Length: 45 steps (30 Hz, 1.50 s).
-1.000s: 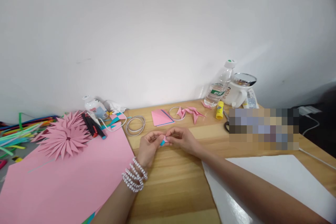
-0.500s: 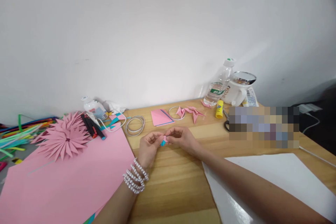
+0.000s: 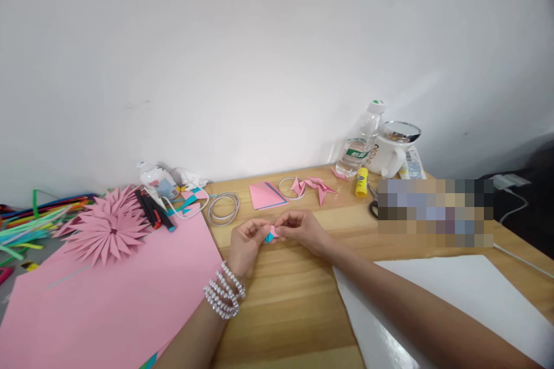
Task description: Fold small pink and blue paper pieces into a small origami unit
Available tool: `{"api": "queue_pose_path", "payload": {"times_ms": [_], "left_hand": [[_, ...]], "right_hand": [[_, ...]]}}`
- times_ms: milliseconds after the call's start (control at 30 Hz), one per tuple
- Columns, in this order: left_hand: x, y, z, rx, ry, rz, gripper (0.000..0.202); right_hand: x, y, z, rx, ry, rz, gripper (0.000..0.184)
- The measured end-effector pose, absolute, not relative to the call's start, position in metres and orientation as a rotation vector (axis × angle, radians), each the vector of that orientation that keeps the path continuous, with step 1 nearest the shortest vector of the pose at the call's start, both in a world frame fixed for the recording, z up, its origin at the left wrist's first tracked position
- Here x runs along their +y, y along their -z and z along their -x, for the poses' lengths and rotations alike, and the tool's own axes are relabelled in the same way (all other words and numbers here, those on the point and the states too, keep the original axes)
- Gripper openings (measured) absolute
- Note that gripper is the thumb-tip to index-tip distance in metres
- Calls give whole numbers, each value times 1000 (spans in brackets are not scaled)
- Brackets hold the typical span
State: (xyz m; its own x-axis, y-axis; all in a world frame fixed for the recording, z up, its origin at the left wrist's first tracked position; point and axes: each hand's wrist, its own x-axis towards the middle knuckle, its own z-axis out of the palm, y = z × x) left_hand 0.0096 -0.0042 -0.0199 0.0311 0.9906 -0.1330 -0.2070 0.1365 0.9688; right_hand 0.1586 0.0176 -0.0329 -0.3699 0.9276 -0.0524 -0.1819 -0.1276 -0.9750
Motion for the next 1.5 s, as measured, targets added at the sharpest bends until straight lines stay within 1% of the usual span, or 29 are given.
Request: {"api": "queue_pose_path", "payload": {"times_ms": [133, 233, 367, 533, 767, 933, 1067, 1267, 1500], "left_hand": [[-4, 18, -11, 1105, -1185, -942, 23], [-5, 17, -11, 1111, -1183, -966, 20], [-5, 18, -11, 1115, -1187, -1007, 16], [-3, 18, -9, 1160, -1139, -1076, 18], [-2, 17, -9, 1306, -1182, -1382, 9], [-7, 19, -10, 1441, -1198, -1887, 13], [-12, 22, -12, 1552, -1081, -2089, 22], [-16, 24, -16, 1705, -860, -2218, 20], [-17, 26, -18, 1812, -750, -2243, 20]], "right_hand": [[18, 34, -158, -1264, -1623, 933, 26], [19, 36, -159, -1267, -1631, 924, 28], [19, 38, -159, -1267, -1634, 927, 27], [18, 39, -158, -1309, -1597, 922, 26], [19, 42, -156, -1308, -1570, 898, 24], [20, 43, -155, -1278, -1522, 929, 26], [18, 43, -153, -1322, -1471, 924, 24], [15, 51, -151, -1415, -1377, 909, 21], [13, 48, -150, -1467, -1346, 929, 16]]}}
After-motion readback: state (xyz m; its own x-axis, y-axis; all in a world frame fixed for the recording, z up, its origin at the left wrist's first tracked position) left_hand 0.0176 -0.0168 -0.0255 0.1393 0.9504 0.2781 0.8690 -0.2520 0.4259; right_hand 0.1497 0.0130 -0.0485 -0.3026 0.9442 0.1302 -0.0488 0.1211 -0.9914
